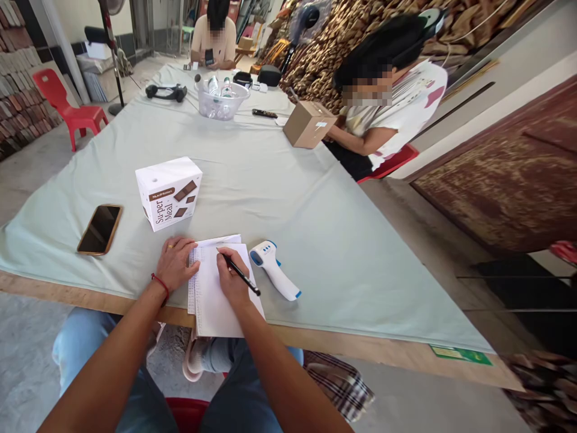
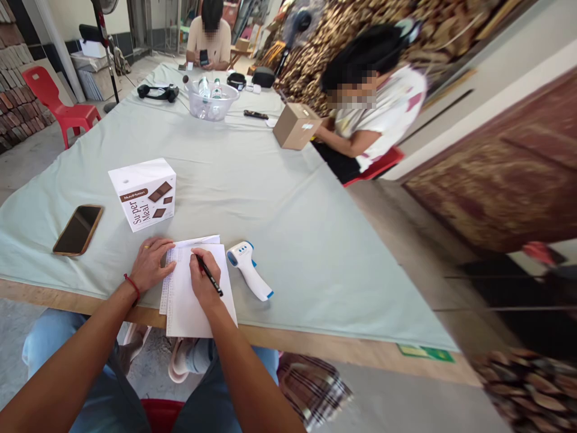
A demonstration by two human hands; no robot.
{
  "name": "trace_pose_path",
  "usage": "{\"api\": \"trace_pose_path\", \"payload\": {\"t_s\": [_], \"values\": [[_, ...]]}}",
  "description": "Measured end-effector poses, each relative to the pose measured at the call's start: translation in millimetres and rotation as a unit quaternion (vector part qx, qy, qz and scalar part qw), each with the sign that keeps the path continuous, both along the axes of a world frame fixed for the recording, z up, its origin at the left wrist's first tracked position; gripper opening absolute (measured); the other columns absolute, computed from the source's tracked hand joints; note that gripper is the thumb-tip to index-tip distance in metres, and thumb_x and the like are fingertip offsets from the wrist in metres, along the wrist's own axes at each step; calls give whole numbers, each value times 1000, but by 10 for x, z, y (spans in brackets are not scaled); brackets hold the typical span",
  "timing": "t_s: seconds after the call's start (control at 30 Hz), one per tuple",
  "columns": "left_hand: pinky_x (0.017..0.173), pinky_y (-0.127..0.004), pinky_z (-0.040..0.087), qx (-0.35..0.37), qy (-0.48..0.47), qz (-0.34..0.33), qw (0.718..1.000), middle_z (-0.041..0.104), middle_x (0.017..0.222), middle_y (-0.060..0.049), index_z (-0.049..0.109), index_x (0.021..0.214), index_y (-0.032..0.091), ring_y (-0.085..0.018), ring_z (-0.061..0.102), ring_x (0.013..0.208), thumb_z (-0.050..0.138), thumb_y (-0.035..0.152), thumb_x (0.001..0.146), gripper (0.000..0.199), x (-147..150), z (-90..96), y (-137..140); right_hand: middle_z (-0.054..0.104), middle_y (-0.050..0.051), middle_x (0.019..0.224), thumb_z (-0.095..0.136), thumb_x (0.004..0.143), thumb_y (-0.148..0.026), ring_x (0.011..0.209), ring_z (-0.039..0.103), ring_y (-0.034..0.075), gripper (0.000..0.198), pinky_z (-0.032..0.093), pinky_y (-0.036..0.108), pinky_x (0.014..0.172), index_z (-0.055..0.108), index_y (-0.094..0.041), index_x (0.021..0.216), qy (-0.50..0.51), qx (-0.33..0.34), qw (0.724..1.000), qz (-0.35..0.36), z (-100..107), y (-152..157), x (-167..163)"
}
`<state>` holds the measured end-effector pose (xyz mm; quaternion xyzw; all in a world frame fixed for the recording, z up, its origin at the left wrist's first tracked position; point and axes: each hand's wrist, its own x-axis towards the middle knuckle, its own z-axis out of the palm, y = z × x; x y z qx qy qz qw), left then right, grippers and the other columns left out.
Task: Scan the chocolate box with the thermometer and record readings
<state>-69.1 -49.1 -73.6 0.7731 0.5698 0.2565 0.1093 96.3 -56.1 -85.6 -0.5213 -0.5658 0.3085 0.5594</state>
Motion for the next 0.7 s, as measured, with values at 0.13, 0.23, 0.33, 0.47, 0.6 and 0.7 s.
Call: {"api": "trace_pose_path", "payload": {"t_s": [0.13, 0.23, 0.33, 0.47, 0.6, 0.7], "values": [[112, -48, 30, -4, -6, -3, 1000, 64, 124, -7, 64, 113, 19, -27, 51, 121, 64, 24, 78, 35, -16, 19, 3, 68, 5, 90, 50, 86, -38, 81, 61, 19, 24, 50, 34, 78, 65, -20, 93, -47, 3, 999, 27, 45, -25, 58], [111, -48, 31, 5, -10, -3, 1000, 64, 123, -6, 64, 111, 20, -27, 52, 118, 65, 23, 78, 34, -21, 8, 13, 68, 6, 95, 47, 90, -36, 87, 62, 20, 26, 50, 34, 80, 65, -21, 100, -94, 13, 995, 41, 47, -25, 134], [110, -47, 34, 23, -39, -2, 999, 63, 120, -6, 63, 107, 20, -26, 52, 117, 65, 21, 76, 31, -37, -51, 20, 67, 8, 104, 42, 94, -28, 97, 62, 22, 29, 49, 35, 87, 64, -22, 111, -206, 70, 974, 67, 5, 30, 256], [97, -43, 46, 78, -183, 141, 970, 55, 109, -8, 55, 97, 19, -24, 55, 107, 65, 25, 77, 23, -159, -166, 57, 64, 11, 107, 38, 93, -14, 97, 58, 25, 38, 47, 39, 85, 64, -24, 118, -411, 104, 900, 105, -99, 166, 416], [95, -45, 47, 122, -305, 330, 885, 47, 112, -10, 46, 106, 19, -26, 53, 109, 74, 33, 69, 49, -418, -141, 235, 63, 12, 107, 39, 90, -7, 98, 56, 26, 42, 45, 39, 84, 64, -24, 120, -521, 119, 834, 137, -104, 225, 490], [109, -49, 36, 98, -332, 335, 877, 41, 130, -17, 38, 123, 16, -33, 40, 131, 84, 35, 59, 81, -615, 12, 458, 62, 13, 115, 39, 88, -4, 103, 55, 26, 48, 44, 39, 88, 62, -25, 124, -532, 123, 831, 103, -5, 174, 590]]}}
